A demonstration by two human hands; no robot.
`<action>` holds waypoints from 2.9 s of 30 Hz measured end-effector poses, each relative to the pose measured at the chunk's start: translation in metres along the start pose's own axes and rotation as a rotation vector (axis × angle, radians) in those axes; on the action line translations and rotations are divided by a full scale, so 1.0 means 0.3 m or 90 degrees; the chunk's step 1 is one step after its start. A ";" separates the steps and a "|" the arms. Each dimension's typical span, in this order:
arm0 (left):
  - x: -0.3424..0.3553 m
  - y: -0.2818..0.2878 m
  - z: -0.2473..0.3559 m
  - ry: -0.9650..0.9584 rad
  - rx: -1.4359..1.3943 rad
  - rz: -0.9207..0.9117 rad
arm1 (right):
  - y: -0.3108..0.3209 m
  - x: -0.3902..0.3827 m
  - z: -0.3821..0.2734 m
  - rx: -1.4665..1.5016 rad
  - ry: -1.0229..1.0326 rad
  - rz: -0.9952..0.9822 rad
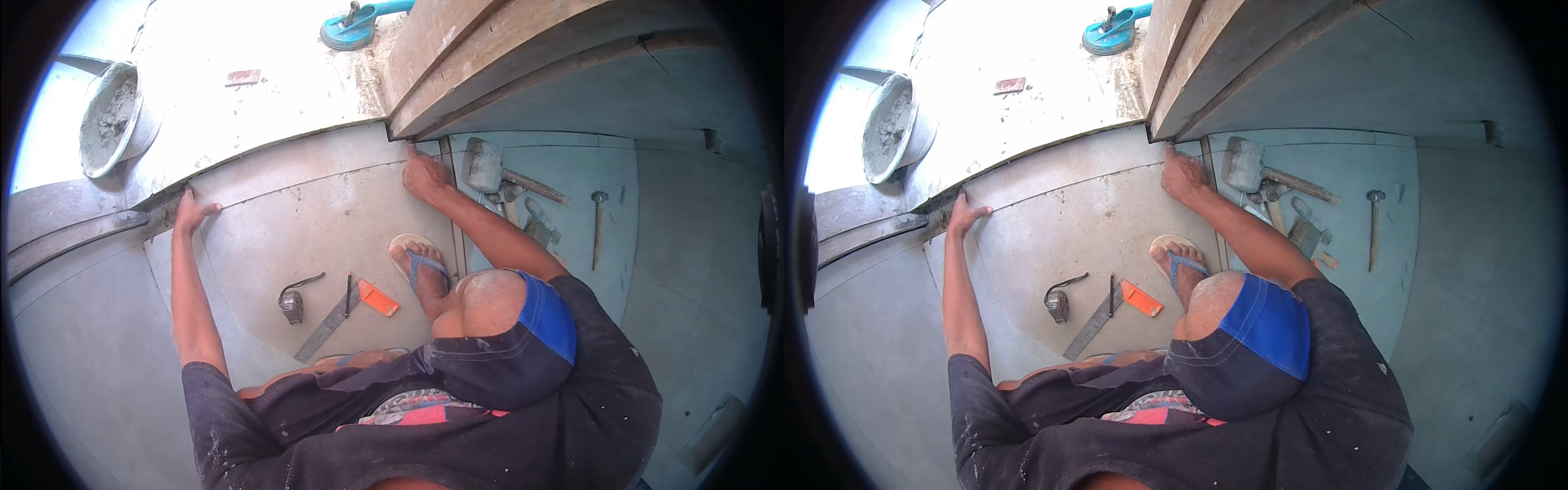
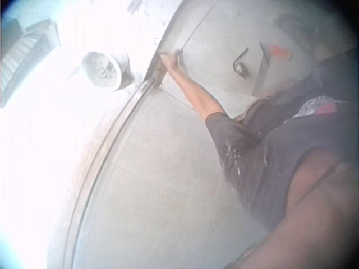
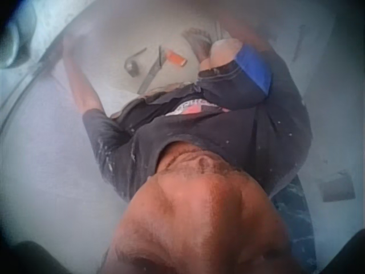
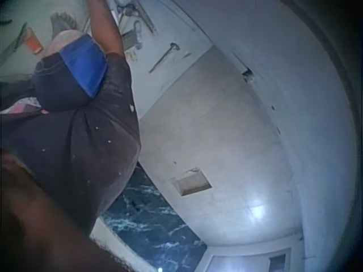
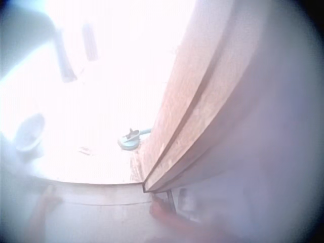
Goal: The person fits a narrow tile into a gap along a wall, removes it to apply cement mixture with a trowel to the floor area, and then presses the tile back into the cement.
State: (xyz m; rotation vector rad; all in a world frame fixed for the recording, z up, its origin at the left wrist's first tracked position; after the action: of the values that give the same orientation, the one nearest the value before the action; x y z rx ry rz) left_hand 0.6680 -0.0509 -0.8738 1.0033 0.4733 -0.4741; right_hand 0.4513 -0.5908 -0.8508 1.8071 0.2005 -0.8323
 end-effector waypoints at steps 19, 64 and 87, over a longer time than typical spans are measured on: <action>-0.003 0.045 -0.130 0.004 0.021 -0.010 | 0.086 -0.044 -0.048 -0.063 0.059 0.048; -0.012 0.002 -0.038 0.004 0.087 -0.094 | 0.125 0.006 0.001 -0.080 0.055 -0.031; -0.003 0.012 -0.066 0.007 0.092 -0.057 | 0.139 0.048 0.004 -0.044 0.079 -0.011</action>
State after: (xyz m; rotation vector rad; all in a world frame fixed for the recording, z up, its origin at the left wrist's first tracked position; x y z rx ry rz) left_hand 0.6663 -0.0317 -0.8799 1.1277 0.5011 -0.5902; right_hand 0.4826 -0.6123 -0.8282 1.7950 0.3215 -0.7168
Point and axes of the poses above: each hand's wrist, its own x-axis towards the middle knuckle, its own y-axis out of the back of the hand, z = x × y, the point moved 10 cm from there along x, towards the middle knuckle, and after that the axes turned 9 degrees about -z, right-handed, at the moved point
